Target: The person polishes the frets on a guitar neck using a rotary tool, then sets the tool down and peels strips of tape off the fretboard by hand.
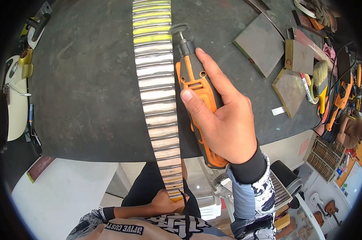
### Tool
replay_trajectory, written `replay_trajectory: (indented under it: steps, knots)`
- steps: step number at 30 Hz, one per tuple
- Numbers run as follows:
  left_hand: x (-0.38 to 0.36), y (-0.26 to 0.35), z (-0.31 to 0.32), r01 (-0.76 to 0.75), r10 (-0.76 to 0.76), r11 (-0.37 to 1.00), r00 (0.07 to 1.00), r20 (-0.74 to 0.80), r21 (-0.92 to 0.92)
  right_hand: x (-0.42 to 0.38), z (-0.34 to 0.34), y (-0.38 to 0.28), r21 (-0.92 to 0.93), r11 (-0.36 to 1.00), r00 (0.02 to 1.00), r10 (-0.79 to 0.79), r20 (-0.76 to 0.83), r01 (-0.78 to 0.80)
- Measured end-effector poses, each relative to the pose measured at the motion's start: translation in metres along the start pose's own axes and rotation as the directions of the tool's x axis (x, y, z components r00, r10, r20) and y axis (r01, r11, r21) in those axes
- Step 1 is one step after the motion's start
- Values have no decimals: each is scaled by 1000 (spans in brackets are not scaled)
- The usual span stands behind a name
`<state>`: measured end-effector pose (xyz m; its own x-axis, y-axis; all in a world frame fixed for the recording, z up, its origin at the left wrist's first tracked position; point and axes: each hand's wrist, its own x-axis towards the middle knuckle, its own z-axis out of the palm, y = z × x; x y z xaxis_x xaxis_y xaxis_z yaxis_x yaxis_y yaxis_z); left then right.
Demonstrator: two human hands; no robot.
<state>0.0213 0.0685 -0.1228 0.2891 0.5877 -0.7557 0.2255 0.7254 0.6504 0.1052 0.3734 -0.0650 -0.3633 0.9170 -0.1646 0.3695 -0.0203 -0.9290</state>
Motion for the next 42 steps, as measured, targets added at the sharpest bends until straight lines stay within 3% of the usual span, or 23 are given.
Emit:
replay_trajectory:
  steps: [4,5,7,9,13,19,22,24,28,31,36,42]
  knots:
    - [1,1,-3,1,0,999,999,43,-37,-2,-3,-5,-15,1000,1000,26,1,-26]
    - [2,-4,-3,-14,28,990,995,98,-141,-3,-3,-7,-16,999,999,34,3,-34]
    - [3,-12,-8,-24,97,938,976,196,-345,-1,-8,-1,199,975,995,98,18,-100]
    - [7,-12,-17,-32,156,919,945,289,-392,-1,-12,3,267,954,991,132,37,-137]
    - [10,-14,-23,58,173,857,904,391,-513,1,-11,7,261,958,993,118,21,-119]
    - [10,-19,-21,85,165,838,901,400,-539,2,-8,3,175,981,996,85,31,-90]
    - [11,-19,-21,19,180,884,909,377,-467,3,-6,-2,107,992,998,62,15,-64]
    - [6,-13,-17,56,65,933,946,319,-355,4,-5,3,45,999,1000,-18,-26,19]
    - [1,2,-9,78,-64,993,986,151,-87,6,-5,1,50,999,1000,5,-18,-4]
    - [0,-1,-1,68,-66,997,996,64,-29,8,-4,1,42,999,1000,-2,-21,3]
    - [1,0,-1,71,-72,997,996,57,17,10,-7,-6,38,996,996,74,59,-77]
    - [1,2,-1,40,-40,999,999,3,7,12,-5,-7,15,998,996,67,67,-68]
